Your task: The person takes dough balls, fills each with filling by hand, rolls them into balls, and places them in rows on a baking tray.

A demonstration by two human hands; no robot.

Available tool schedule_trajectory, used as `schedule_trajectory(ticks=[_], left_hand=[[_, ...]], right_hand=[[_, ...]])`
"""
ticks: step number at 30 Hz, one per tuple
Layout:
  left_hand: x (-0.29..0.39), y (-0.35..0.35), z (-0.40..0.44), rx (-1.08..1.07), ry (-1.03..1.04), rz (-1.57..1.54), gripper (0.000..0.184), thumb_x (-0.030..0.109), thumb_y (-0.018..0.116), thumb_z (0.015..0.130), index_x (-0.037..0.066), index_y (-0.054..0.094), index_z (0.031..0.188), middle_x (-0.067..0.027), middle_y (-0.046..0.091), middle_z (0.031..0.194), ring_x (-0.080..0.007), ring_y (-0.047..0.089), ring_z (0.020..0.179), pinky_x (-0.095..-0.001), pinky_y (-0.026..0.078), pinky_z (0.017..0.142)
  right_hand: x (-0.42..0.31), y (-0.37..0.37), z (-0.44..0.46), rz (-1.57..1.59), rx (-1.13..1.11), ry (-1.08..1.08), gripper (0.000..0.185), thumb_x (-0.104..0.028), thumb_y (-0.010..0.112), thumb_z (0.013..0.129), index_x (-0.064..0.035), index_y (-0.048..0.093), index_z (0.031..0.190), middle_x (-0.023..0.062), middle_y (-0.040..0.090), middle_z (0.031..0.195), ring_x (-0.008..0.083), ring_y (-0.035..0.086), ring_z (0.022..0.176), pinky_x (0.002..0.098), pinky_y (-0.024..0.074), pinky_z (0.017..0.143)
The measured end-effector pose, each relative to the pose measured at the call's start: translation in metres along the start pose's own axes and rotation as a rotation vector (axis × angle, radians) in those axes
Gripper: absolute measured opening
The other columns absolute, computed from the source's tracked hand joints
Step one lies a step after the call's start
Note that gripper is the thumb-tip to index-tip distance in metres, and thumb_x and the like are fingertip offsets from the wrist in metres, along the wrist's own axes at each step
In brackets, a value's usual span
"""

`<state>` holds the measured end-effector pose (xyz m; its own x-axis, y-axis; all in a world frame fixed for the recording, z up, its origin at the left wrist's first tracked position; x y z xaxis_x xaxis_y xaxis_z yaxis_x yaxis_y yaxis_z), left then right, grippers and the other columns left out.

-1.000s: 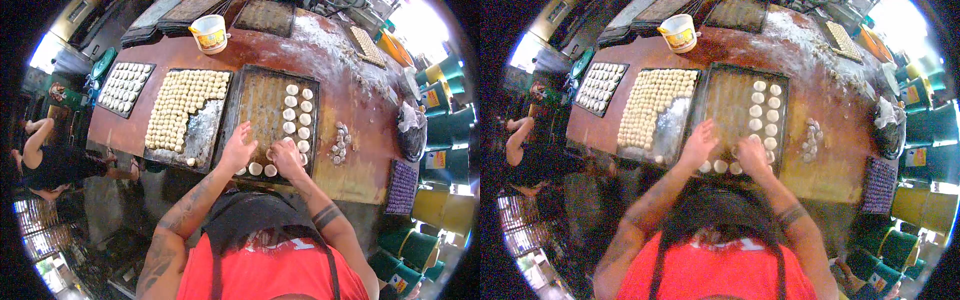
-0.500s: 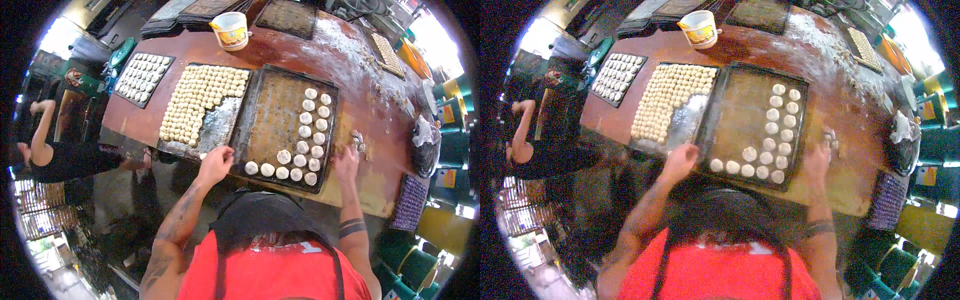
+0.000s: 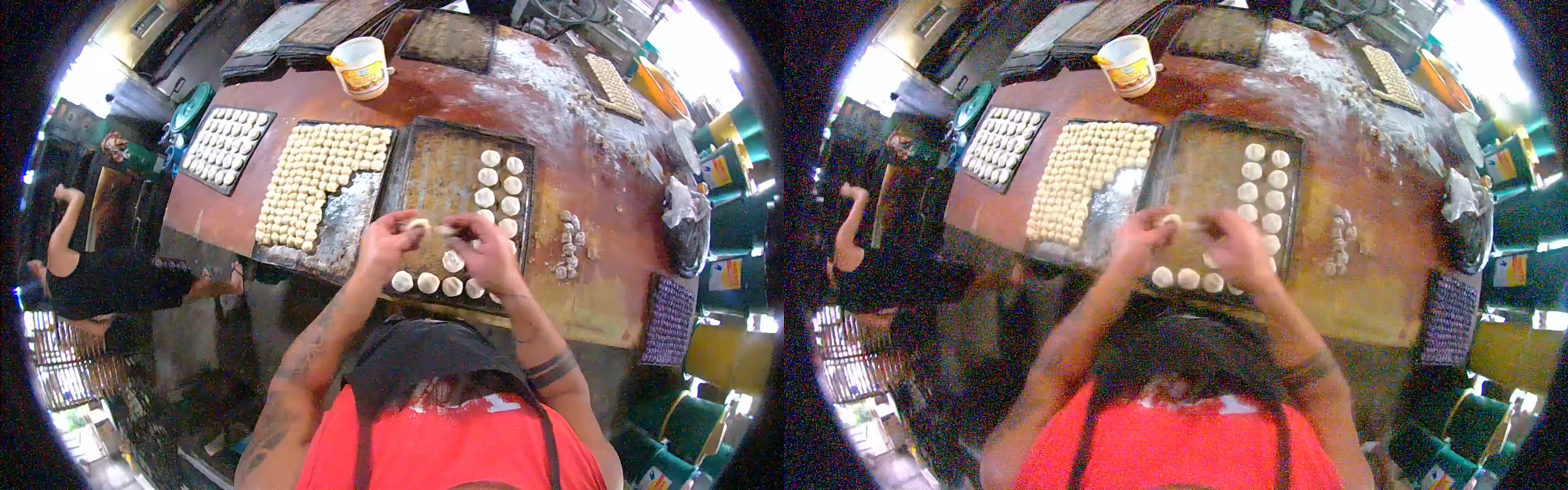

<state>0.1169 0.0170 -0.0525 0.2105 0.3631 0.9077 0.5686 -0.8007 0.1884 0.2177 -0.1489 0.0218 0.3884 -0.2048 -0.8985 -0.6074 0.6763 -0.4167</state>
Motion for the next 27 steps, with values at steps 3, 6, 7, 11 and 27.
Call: schedule_trajectory(ticks=[3,6,7,11,27], left_hand=[[0.011,0.045,-0.008,-0.128,-0.088,-0.145,0.036,0.002,0.062,0.092,-0.004,0.057,0.127,-0.0083,0.068,0.106,-0.014,0.067,0.089,-0.0288,0.055,0.082],[0.011,0.059,-0.012,-0.208,-0.076,-0.281,0.03,0.007,0.059,0.098,-0.001,0.057,0.126,-0.0082,0.065,0.116,-0.0144,0.063,0.103,-0.0293,0.052,0.091],[0.015,0.062,-0.014,-0.22,-0.065,-0.26,0.03,0.008,0.059,0.098,-0.001,0.057,0.126,-0.0081,0.065,0.115,-0.0144,0.063,0.102,-0.0291,0.053,0.09],[0.027,0.074,-0.011,-0.295,0.019,-0.161,0.031,0.009,0.064,0.096,0.001,0.057,0.125,-0.008,0.067,0.108,-0.0147,0.064,0.098,-0.0297,0.054,0.087],[0.071,0.088,-0.019,-0.104,0.316,-0.119,0.031,0.001,0.065,0.091,-0.002,0.058,0.121,-0.0101,0.065,0.111,-0.0176,0.067,0.092,-0.0292,0.056,0.08]], right_hand=[[-0.018,0.002,0.008,-0.238,0.092,-0.218,0.029,0.002,0.066,0.083,-0.0037,0.068,0.111,0.0119,0.067,0.1,0.0282,0.066,0.096,0.036,0.0534,0.084],[-0.027,0.001,0.003,-0.294,0.117,-0.279,0.033,0.006,0.064,0.08,-0.0027,0.067,0.111,0.0137,0.064,0.105,0.0324,0.063,0.098,0.0373,0.0529,0.085],[-0.033,0.001,-0.002,-0.274,0.105,-0.265,0.034,0.007,0.063,0.079,-0.0023,0.067,0.111,0.0139,0.063,0.107,0.0334,0.062,0.099,0.0377,0.0527,0.085],[-0.01,-0.028,-0.001,-0.02,0.159,0.063,0.03,-0.002,0.071,0.084,-0.0024,0.066,0.113,0.008,0.063,0.107,0.0208,0.062,0.096,0.0338,0.0518,0.082],[-0.052,-0.042,0.01,-0.176,0.398,-0.141,0.023,-0.004,0.068,0.087,-0.0056,0.071,0.11,0.0105,0.062,0.122,0.0242,0.062,0.107,0.037,0.05,0.094]])
Point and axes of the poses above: each hand's wrist, its own z-axis towards the middle knuckle, its own y-axis out of the palm, x = y × z, the point moved 7 cm from there along z, towards the middle knuckle
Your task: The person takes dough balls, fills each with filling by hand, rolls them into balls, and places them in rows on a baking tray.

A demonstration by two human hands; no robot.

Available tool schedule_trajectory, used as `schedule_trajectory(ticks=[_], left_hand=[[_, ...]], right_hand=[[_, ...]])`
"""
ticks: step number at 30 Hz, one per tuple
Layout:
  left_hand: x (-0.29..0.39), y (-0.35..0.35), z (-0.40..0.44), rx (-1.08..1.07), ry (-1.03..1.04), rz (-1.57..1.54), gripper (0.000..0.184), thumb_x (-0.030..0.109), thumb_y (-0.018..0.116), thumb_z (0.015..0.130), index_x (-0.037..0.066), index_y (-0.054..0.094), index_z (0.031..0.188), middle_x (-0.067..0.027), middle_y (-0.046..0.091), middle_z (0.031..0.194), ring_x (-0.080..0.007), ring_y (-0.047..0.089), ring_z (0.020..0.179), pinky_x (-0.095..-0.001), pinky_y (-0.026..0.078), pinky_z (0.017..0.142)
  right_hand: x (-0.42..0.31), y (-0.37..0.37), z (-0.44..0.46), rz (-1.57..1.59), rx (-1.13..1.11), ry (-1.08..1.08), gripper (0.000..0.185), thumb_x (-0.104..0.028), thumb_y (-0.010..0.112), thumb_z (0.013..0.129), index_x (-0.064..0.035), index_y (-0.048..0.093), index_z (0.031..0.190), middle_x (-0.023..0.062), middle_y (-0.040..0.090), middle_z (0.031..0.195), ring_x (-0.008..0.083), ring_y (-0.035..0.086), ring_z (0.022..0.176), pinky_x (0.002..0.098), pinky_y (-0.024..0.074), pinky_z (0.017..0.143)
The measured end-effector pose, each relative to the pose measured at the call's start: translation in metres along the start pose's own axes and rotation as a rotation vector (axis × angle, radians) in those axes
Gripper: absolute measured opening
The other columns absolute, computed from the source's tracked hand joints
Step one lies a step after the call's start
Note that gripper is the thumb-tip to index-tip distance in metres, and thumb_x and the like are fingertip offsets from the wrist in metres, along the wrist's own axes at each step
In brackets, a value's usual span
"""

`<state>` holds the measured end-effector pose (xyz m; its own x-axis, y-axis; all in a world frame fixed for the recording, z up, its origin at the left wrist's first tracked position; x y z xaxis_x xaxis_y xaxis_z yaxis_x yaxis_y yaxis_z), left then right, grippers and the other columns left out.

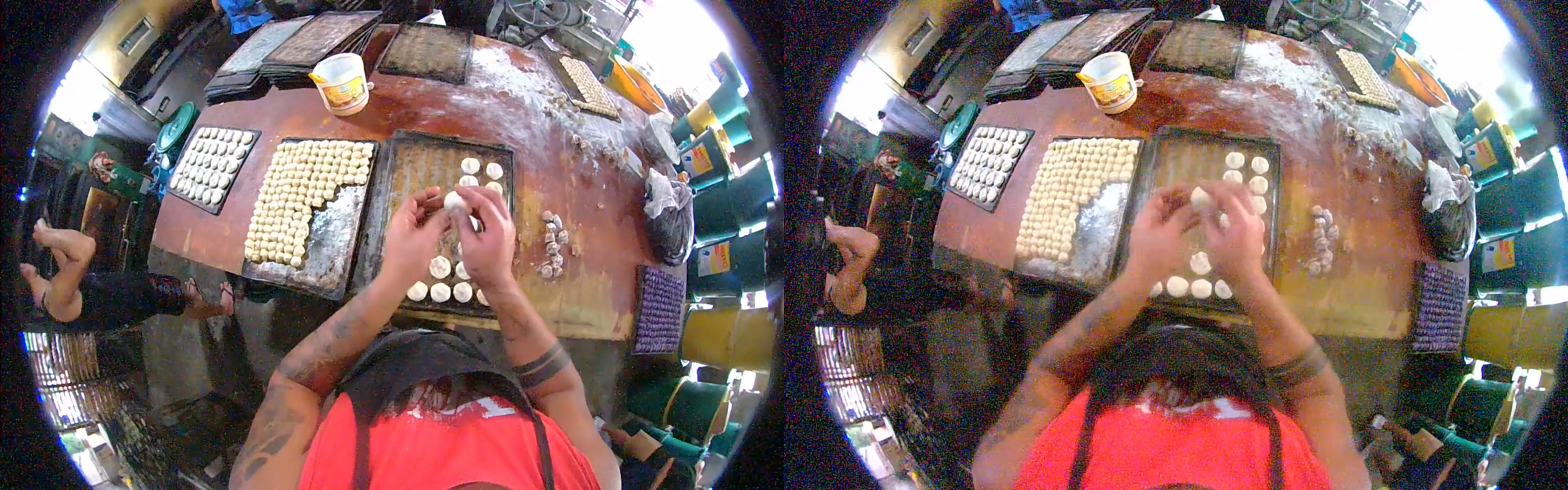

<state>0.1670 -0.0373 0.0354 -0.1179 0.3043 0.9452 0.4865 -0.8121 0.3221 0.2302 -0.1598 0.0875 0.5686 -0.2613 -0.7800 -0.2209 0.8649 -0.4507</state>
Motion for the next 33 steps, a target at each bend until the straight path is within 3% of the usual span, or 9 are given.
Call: schedule_trajectory(ticks=[2,6,11,14,19,23,26,28,33], left_hand=[[-0.018,-0.007,0.01,-0.012,-0.391,-0.363,0.032,0.003,0.065,0.092,-0.002,0.056,0.122,-0.0109,0.065,0.112,-0.0175,0.067,0.092,-0.0295,0.057,0.08],[0.001,-0.016,0.005,-0.023,-0.334,-0.21,0.028,0.005,0.069,0.09,0.0,0.061,0.117,-0.0089,0.068,0.102,-0.0166,0.068,0.087,-0.0284,0.056,0.078],[-0.021,0.014,-0.009,-0.302,-0.454,-0.541,0.026,0.012,0.074,0.087,0.004,0.065,0.11,-0.0055,0.067,0.105,-0.0181,0.066,0.094,-0.0323,0.053,0.083],[-0.03,0.012,-0.017,-0.286,-0.509,-0.554,0.027,0.016,0.074,0.088,0.005,0.065,0.111,-0.0049,0.067,0.103,-0.0163,0.065,0.091,-0.0314,0.053,0.082],[-0.049,-0.017,-0.008,-0.062,-0.506,-0.293,0.024,0.013,0.071,0.09,0.002,0.066,0.11,-0.0047,0.069,0.095,-0.0135,0.065,0.082,-0.0264,0.053,0.071],[-0.043,-0.022,-0.011,-0.073,-0.107,0.509,0.037,0.009,0.059,0.092,-0.002,0.06,0.127,-0.0146,0.07,0.114,-0.024,0.067,0.108,-0.0356,0.051,0.098],[-0.075,-0.037,-0.013,-0.1,0.373,0.981,0.052,0.005,0.065,0.083,-0.001,0.054,0.134,-0.0201,0.066,0.119,-0.029,0.067,0.096,-0.0361,0.052,0.091],[-0.088,-0.056,-0.013,-0.067,0.045,0.732,0.057,0.008,0.065,0.081,0.001,0.052,0.137,-0.0227,0.062,0.123,-0.0345,0.062,0.11,-0.0377,0.046,0.101],[-0.065,-0.084,-0.024,-0.013,-0.093,0.736,0.048,0.002,0.064,0.085,0.002,0.055,0.131,-0.0133,0.063,0.125,-0.0248,0.059,0.117,-0.035,0.045,0.103]], right_hand=[[-0.003,0.007,-0.005,-0.103,-0.091,-0.149,0.027,-0.006,0.069,0.087,-0.0069,0.071,0.114,0.0124,0.057,0.136,0.0291,0.062,0.112,0.0397,0.0486,0.097],[-0.025,0.003,0.005,-0.162,-0.207,-0.259,0.051,-0.018,0.081,0.077,-0.0102,0.065,0.125,0.0093,0.062,0.133,0.0321,0.061,0.114,0.042,0.0478,0.098],[-0.022,0.019,0.014,0.141,-0.4,-0.379,0.032,-0.008,0.083,0.069,-0.0068,0.06,0.091,0.0096,0.069,0.109,0.0288,0.064,0.103,0.0403,0.0521,0.088],[0.013,0.02,0.0,0.18,-0.179,-0.08,0.028,-0.007,0.082,0.07,-0.0062,0.06,0.088,0.0095,0.068,0.101,0.0228,0.065,0.095,0.0351,0.0527,0.084],[0.059,0.047,-0.037,0.157,-0.382,0.299,0.055,-0.003,0.081,0.077,-0.006,0.051,0.122,0.005,0.064,0.104,0.0155,0.064,0.094,0.0311,0.0529,0.086],[0.109,0.049,-0.047,0.26,-0.3,0.521,0.035,-0.012,0.075,0.086,-0.0013,0.064,0.117,0.0061,0.07,0.099,0.0135,0.065,0.095,0.0296,0.0534,0.084],[0.131,0.056,-0.049,-0.012,-0.347,0.508,0.03,-0.02,0.07,0.087,-0.0014,0.068,0.11,0.012,0.071,0.095,0.0236,0.066,0.093,0.0359,0.0528,0.083],[0.153,0.074,-0.055,-0.124,-0.351,0.353,0.035,-0.03,0.066,0.086,-0.0024,0.068,0.107,0.0199,0.071,0.097,0.0391,0.067,0.093,0.0473,0.0528,0.083],[0.111,0.087,-0.064,-0.63,-0.591,0.118,0.049,-0.021,0.061,0.088,-0.0004,0.055,0.133,0.0223,0.047,0.142,0.0388,0.046,0.124,0.0486,0.0375,0.105]])
Point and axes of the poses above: each hand's wrist, its own z-axis towards the middle knuckle, its own y-axis out of the palm, x = y × z, the point moved 7 cm from there along z, towards the middle knuckle
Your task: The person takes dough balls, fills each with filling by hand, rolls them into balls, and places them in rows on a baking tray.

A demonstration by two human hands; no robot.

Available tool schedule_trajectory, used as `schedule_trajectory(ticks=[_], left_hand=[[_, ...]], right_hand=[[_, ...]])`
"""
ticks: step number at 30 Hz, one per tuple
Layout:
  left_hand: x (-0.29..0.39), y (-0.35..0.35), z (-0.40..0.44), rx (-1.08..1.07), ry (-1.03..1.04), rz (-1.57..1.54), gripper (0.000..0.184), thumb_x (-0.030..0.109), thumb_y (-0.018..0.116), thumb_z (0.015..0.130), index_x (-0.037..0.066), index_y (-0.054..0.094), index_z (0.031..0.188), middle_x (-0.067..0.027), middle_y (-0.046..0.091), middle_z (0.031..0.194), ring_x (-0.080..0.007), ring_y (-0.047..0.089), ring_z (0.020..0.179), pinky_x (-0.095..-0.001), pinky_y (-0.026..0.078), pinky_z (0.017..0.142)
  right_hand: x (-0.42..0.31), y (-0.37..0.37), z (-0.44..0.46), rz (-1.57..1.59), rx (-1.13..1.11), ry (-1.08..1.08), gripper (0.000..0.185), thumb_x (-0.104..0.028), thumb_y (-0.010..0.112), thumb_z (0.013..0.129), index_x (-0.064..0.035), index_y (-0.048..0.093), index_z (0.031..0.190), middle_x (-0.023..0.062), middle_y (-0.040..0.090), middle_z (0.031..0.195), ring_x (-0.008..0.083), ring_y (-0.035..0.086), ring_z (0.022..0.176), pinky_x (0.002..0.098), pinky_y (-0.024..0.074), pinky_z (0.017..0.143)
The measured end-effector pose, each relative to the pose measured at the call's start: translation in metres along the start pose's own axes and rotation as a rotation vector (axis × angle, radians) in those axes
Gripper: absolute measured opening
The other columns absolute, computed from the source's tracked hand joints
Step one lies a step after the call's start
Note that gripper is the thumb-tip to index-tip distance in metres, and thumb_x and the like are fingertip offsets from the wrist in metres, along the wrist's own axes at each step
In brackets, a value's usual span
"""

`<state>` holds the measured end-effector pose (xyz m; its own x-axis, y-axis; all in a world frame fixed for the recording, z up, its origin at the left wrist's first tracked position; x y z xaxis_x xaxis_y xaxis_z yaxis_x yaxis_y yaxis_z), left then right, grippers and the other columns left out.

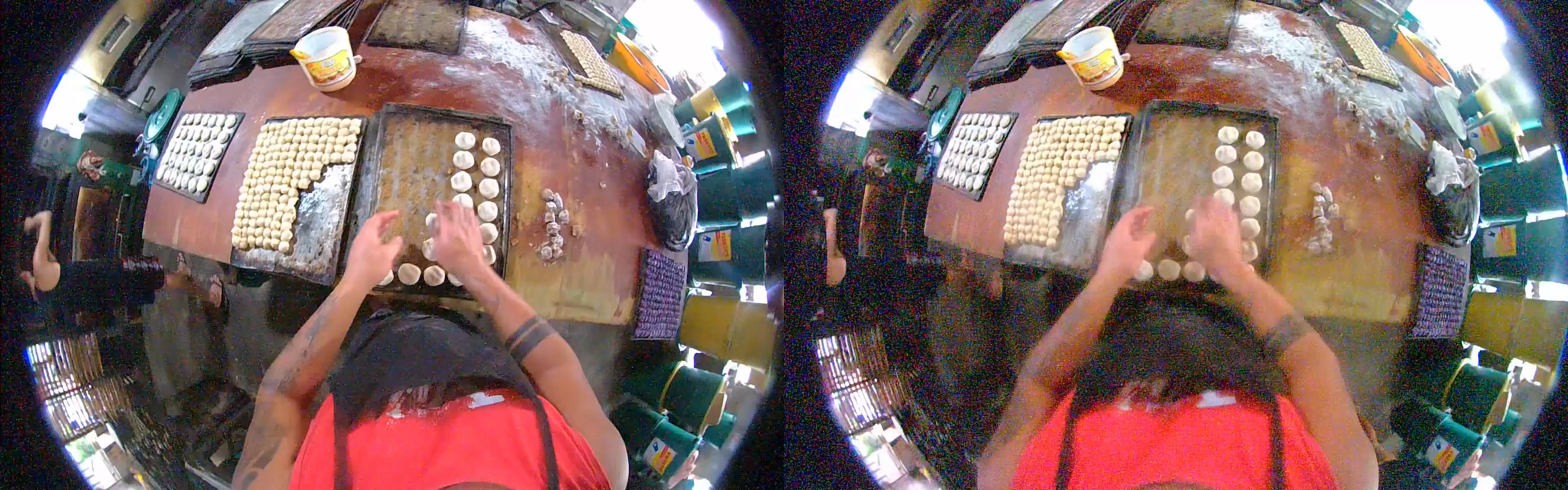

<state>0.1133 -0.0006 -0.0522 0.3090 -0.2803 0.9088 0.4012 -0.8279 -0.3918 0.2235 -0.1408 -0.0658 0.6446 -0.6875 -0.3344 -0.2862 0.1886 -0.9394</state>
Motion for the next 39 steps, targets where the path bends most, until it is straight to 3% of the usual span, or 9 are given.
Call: schedule_trajectory(ticks=[3,6,9,14,19,20,27,34,39], left_hand=[[-0.021,0.009,-0.008,-0.143,-0.162,-0.101,0.033,0.005,0.064,0.09,0.004,0.06,0.123,-0.0086,0.067,0.12,-0.0196,0.063,0.111,-0.0337,0.049,0.099],[-0.02,0.006,-0.019,-0.286,-0.198,-0.049,0.027,0.01,0.065,0.092,0.005,0.064,0.119,-0.0093,0.07,0.115,-0.0203,0.066,0.107,-0.0344,0.051,0.096],[-0.048,-0.036,-0.027,-0.154,-0.096,0.196,0.023,0.014,0.067,0.088,0.004,0.067,0.109,-0.0096,0.073,0.097,-0.0205,0.071,0.09,-0.0334,0.054,0.082],[-0.081,-0.154,-0.027,0.408,0.031,0.888,0.023,0.015,0.073,0.079,0.005,0.065,0.098,-0.0164,0.065,0.098,-0.0363,0.064,0.092,-0.0461,0.052,0.081],[-0.106,-0.18,-0.012,0.413,-0.077,0.93,0.018,0.009,0.07,0.077,0.005,0.064,0.094,-0.0172,0.065,0.093,-0.0367,0.064,0.091,-0.0455,0.052,0.08],[-0.105,-0.176,-0.004,0.408,-0.101,0.91,0.018,0.007,0.069,0.076,0.004,0.065,0.094,-0.0181,0.066,0.092,-0.0369,0.065,0.09,-0.045,0.052,0.08],[-0.01,-0.018,0.024,0.02,-0.291,-0.711,0.026,0.006,0.068,0.089,-0.003,0.065,0.113,-0.0098,0.071,0.098,-0.0151,0.066,0.084,-0.0253,0.053,0.075],[0.04,0.023,0.02,-0.127,-0.24,-0.997,0.039,0.002,0.063,0.093,-0.001,0.054,0.131,-0.0091,0.064,0.117,-0.016,0.063,0.104,-0.0285,0.052,0.093],[0.07,0.015,0.024,-0.177,-0.085,-0.913,0.042,-0.001,0.066,0.091,-0.002,0.055,0.131,-0.0106,0.065,0.116,-0.0176,0.065,0.101,-0.0317,0.054,0.093]], right_hand=[[-0.02,0.037,-0.033,-0.334,0.287,-0.386,0.053,-0.024,0.059,0.091,0.0043,0.051,0.135,0.0247,0.047,0.14,0.0405,0.043,0.129,0.048,0.0369,0.107],[0.039,0.023,-0.007,0.246,0.069,-0.213,0.037,-0.011,0.06,0.082,-0.0028,0.065,0.117,0.0211,0.065,0.12,0.031,0.063,0.111,0.0466,0.0495,0.095],[0.12,-0.09,-0.028,0.326,0.573,0.148,0.018,-0.006,0.06,0.083,-0.0038,0.068,0.099,0.0182,0.067,0.088,0.0352,0.064,0.086,0.0464,0.0508,0.075],[0.282,-0.039,-0.077,0.05,0.566,0.505,0.023,-0.017,0.069,0.087,-0.0057,0.063,0.106,0.0138,0.067,0.1,0.0299,0.064,0.092,0.0424,0.051,0.085],[0.272,-0.03,-0.076,1.115,0.692,0.566,0.019,-0.013,0.066,0.093,-0.0055,0.063,0.11,0.0044,0.065,0.095,0.0142,0.061,0.085,0.0297,0.0509,0.078],[0.254,-0.028,-0.066,0.904,0.597,0.498,0.023,-0.009,0.066,0.089,-0.0047,0.063,0.111,0.0055,0.066,0.1,0.0178,0.063,0.088,0.0323,0.0523,0.079],[-0.02,-0.083,-0.015,0.954,0.202,-0.04,0.032,-0.018,0.077,0.085,-0.0031,0.066,0.111,0.0111,0.071,0.1,0.0186,0.067,0.091,0.0342,0.0544,0.081],[-0.058,-0.103,-0.011,0.376,0.508,-0.376,0.022,-0.01,0.071,0.084,-0.0045,0.067,0.105,0.0136,0.067,0.095,0.0294,0.064,0.089,0.0382,0.0541,0.08],[-0.029,-0.121,-0.009,0.826,0.27,-0.093,0.035,-0.014,0.074,0.087,-0.004,0.064,0.118,0.0075,0.067,0.097,0.0205,0.064,0.09,0.0339,0.0531,0.081]])
Point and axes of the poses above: each hand's wrist, its own z-axis towards the middle knuckle, its own y-axis out of the palm, x = y × z, the point moved 7 cm from there along z, towards the middle knuckle
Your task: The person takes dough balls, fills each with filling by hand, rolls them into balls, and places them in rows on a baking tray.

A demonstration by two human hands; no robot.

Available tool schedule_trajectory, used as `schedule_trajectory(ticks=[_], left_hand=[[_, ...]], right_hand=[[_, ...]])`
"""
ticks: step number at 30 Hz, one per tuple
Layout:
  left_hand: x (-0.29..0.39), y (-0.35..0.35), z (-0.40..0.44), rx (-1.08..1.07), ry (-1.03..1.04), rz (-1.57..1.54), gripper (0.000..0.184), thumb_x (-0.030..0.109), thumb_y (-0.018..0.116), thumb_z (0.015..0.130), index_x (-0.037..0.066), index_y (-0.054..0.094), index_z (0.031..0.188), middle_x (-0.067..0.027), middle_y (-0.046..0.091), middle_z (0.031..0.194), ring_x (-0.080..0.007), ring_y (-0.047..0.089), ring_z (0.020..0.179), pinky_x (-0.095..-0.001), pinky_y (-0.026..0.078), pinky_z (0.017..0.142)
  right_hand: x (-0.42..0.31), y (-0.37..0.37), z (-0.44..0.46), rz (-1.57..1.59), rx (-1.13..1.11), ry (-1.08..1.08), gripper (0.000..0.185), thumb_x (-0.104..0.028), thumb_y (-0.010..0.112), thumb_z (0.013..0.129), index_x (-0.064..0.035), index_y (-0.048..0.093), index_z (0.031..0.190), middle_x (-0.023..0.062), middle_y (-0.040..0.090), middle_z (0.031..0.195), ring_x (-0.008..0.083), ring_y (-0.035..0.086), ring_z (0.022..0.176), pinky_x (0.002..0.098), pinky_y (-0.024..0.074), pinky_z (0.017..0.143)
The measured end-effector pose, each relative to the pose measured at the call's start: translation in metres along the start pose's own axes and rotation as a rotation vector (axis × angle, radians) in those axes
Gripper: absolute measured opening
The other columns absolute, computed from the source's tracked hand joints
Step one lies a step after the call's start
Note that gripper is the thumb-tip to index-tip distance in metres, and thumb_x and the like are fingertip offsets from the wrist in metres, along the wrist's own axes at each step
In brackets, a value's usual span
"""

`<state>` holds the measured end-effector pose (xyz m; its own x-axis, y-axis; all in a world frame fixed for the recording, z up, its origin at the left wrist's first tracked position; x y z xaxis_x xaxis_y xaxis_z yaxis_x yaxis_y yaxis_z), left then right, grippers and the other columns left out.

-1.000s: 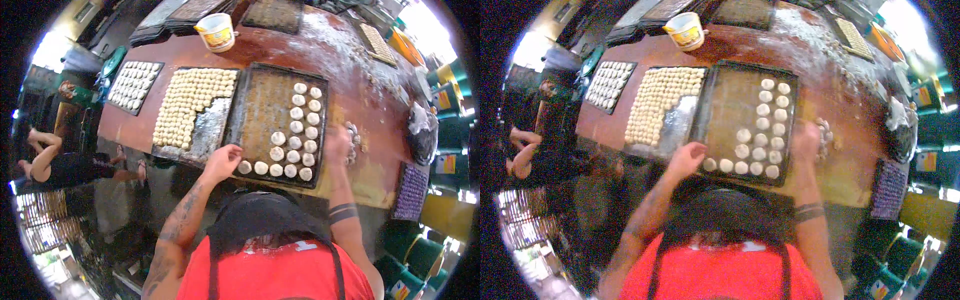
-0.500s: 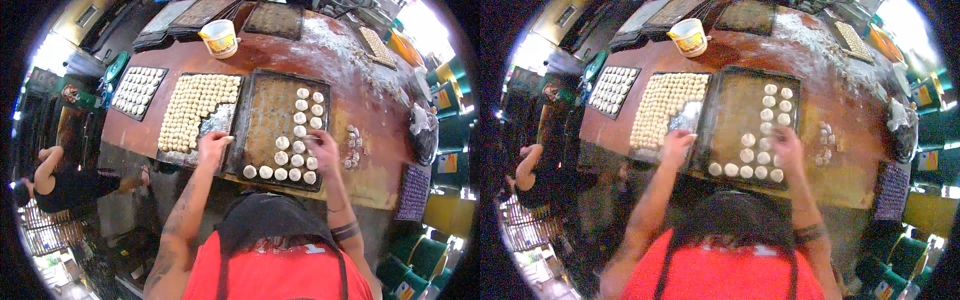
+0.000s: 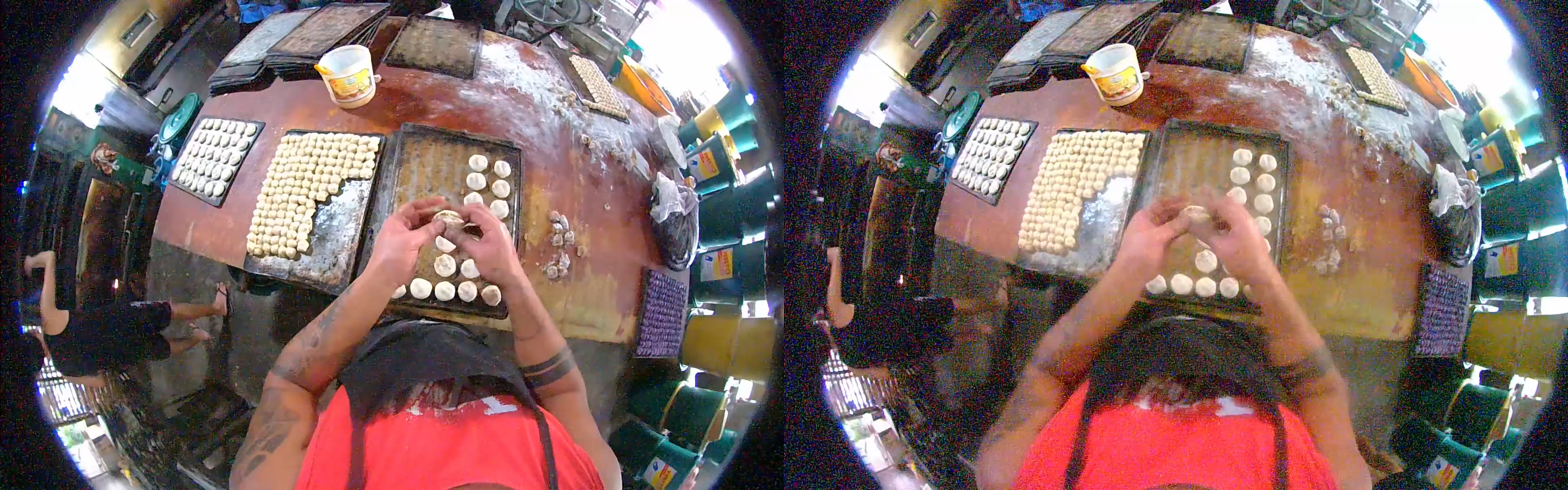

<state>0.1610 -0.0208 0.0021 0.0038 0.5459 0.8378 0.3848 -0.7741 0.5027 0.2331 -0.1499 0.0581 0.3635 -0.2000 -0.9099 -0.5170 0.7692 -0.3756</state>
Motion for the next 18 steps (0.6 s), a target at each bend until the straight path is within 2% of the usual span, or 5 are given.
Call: schedule_trajectory(ticks=[6,8,12,14,18], left_hand=[[0.011,0.031,-0.002,-0.035,-0.043,-0.175,0.035,0.001,0.068,0.091,-0.004,0.059,0.124,-0.0123,0.068,0.11,-0.0179,0.066,0.097,-0.0296,0.055,0.087],[0.017,0.022,0.003,0.084,-0.004,0.069,0.033,0.0,0.068,0.09,-0.004,0.06,0.122,-0.0122,0.068,0.111,-0.0181,0.066,0.097,-0.0289,0.054,0.085],[0.036,0.038,-0.017,0.092,0.579,0.663,0.026,0.001,0.064,0.092,-0.003,0.061,0.117,-0.0066,0.065,0.112,-0.017,0.065,0.1,-0.0269,0.054,0.082],[0.028,0.037,-0.014,0.1,0.291,0.296,0.031,0.005,0.066,0.093,-0.003,0.058,0.122,-0.0069,0.064,0.111,-0.0172,0.065,0.101,-0.0285,0.055,0.085],[0.023,0.024,0.003,0.012,-0.152,-0.082,0.039,0.005,0.069,0.091,-0.003,0.055,0.127,-0.0101,0.065,0.111,-0.0174,0.066,0.101,-0.0315,0.057,0.088]], right_hand=[[0.041,0.005,0.002,0.801,0.065,0.36,0.026,-0.01,0.068,0.094,-0.0026,0.06,0.117,0.0038,0.067,0.1,0.0119,0.063,0.09,0.0298,0.0524,0.084],[0.023,0.008,0.0,0.73,0.124,0.284,0.028,-0.016,0.068,0.092,-0.0001,0.063,0.114,0.0055,0.066,0.099,0.0126,0.061,0.091,0.0272,0.0502,0.078],[0.007,-0.014,0.003,0.226,0.26,0.023,0.025,-0.011,0.068,0.089,-0.0026,0.066,0.113,0.0084,0.065,0.105,0.0197,0.064,0.093,0.0314,0.0521,0.083],[-0.034,-0.02,0.001,-0.235,0.318,-0.214,0.027,-0.006,0.066,0.089,-0.005,0.067,0.116,0.0105,0.065,0.103,0.0227,0.064,0.091,0.0328,0.0525,0.086],[-0.023,-0.006,-0.003,-0.296,0.142,-0.351,0.034,-0.006,0.068,0.085,-0.0074,0.068,0.119,0.0157,0.059,0.134,0.0324,0.058,0.12,0.0392,0.0497,0.097]])
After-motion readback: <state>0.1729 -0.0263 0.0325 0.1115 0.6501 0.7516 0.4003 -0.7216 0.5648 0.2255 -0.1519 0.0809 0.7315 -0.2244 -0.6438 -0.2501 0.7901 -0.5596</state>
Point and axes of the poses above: each hand's wrist, its own z-axis towards the middle knuckle, its own y-axis out of the palm, x = y × z, the point moved 7 cm from there along z, towards the middle knuckle
